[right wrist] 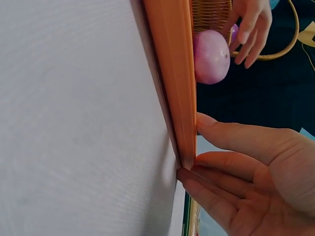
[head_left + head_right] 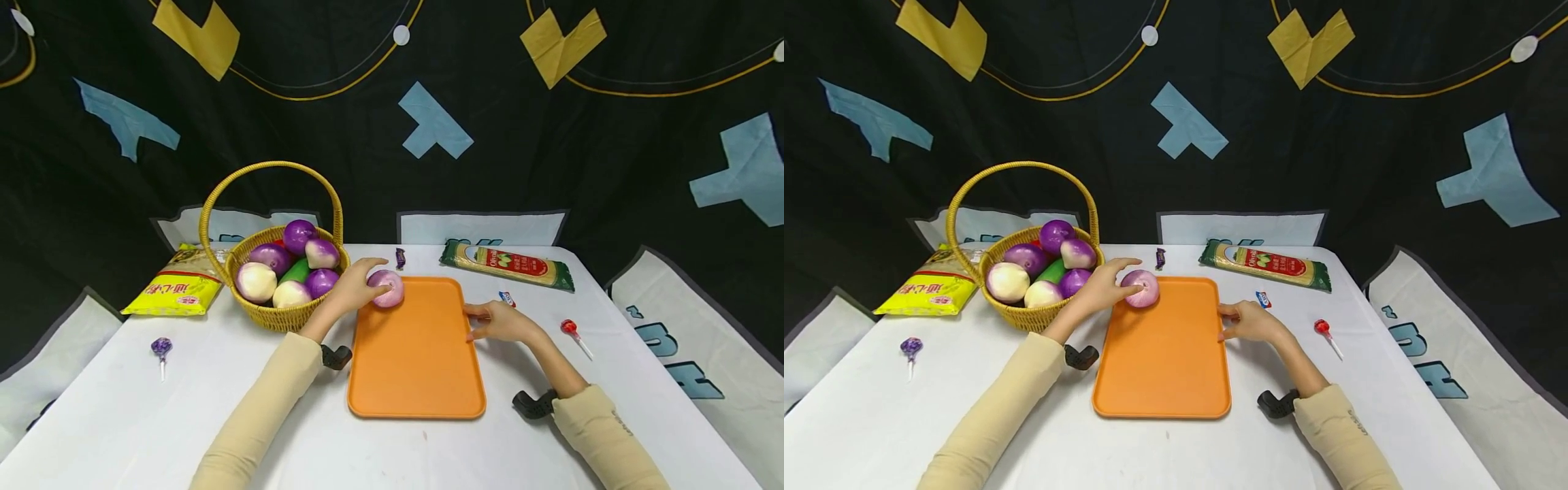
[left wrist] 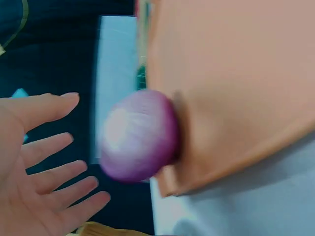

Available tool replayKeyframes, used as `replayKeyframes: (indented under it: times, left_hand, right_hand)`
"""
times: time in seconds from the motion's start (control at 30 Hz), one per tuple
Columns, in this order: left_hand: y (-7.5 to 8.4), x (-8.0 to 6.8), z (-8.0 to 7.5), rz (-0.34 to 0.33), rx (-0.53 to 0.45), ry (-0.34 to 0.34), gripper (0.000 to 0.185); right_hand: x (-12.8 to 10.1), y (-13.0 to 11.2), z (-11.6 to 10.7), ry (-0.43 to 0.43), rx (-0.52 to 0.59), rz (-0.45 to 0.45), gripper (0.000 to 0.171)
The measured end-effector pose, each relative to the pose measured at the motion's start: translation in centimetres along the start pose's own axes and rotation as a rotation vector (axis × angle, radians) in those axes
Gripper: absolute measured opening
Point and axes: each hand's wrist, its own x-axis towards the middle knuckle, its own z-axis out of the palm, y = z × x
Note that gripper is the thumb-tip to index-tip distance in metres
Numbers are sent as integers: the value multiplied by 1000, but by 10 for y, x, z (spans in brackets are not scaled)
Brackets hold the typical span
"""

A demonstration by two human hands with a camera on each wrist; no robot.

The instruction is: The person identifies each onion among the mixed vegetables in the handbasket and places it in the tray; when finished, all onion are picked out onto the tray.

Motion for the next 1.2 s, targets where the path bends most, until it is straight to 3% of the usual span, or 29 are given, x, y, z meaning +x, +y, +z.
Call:
replayKeyframes:
  times: [0.2, 0.4, 0.6, 0.8, 0.97, 1.2]
  left_hand:
    - [9, -16, -23, 50, -76, 69, 46]
    - [14, -23, -53, 34, -80, 130, 45]
    - [13, -41, -98, -98, -26, 140, 54]
    - [-7, -61, -134, -263, 73, 166, 65]
    - [-31, -72, -146, -346, 117, 132, 60]
    - [-55, -82, -145, -461, 173, 47, 61]
  right_hand:
    - [0, -2, 1, -1, 0, -13, 65]
    - [-3, 0, -3, 12, -11, -7, 65]
    - [-4, 2, -5, 9, -15, -17, 64]
    - [-4, 2, -6, 14, -15, -19, 65]
    - [-4, 3, -5, 1, -19, -23, 63]
    - [-1, 2, -2, -1, -23, -34, 63]
